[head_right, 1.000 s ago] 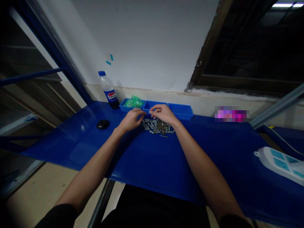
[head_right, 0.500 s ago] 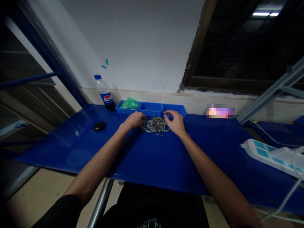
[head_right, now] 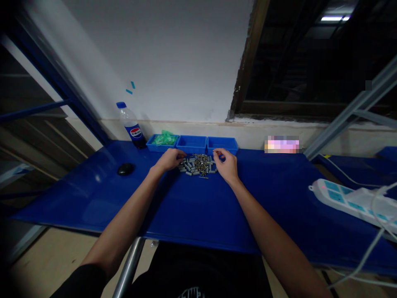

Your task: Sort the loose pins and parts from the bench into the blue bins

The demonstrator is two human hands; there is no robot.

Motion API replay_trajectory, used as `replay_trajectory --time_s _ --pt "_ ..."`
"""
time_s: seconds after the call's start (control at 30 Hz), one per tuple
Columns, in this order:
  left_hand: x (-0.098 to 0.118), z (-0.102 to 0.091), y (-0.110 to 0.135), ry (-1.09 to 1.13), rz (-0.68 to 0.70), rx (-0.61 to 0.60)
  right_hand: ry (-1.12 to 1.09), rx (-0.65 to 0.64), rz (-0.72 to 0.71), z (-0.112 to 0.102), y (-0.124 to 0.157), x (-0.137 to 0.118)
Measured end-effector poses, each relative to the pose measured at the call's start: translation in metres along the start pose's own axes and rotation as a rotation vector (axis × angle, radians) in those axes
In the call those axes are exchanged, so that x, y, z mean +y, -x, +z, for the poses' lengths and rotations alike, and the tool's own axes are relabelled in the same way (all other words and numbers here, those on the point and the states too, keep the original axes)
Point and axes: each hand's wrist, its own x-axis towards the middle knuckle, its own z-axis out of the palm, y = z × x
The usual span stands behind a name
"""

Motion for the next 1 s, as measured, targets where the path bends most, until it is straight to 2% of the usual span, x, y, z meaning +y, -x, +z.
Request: replay_trajectory --time_s 0.17,0.3,0.4,0.47,0.57,0.67,0.8,1.0 --pt "-0.002 0.002 -0.003 -0.020 0.012 -0.025 -0.036 0.016 -0.002 0.003 0.002 0.004" --pt "0.000 0.001 0.000 -0.009 0.054 0.084 -0.016 0.010 0.001 0.003 0.004 0.003" --pt "0.008 0.002 0.002 0.186 0.076 0.195 -0.023 0.008 -0.012 0.003 0.006 -0.002" --pt "0.014 0.004 0.003 0.363 0.098 0.228 -0.033 -0.011 -0.031 0.003 0.007 -0.005" --pt "0.024 0.008 0.005 0.581 0.161 0.232 -0.059 -0.083 -0.058 0.006 0.009 -0.010" --pt "0.033 0.010 0.008 0.699 0.238 0.215 -0.116 -0.179 -0.065 0.011 0.010 -0.012" --pt "0.040 0.009 0.013 0.728 0.292 0.153 -0.271 -0.276 0.018 0.018 0.012 -0.011" --pt "0.047 0.012 0.018 0.744 0.269 0.102 -0.547 -0.360 0.237 0.021 0.013 -0.014"
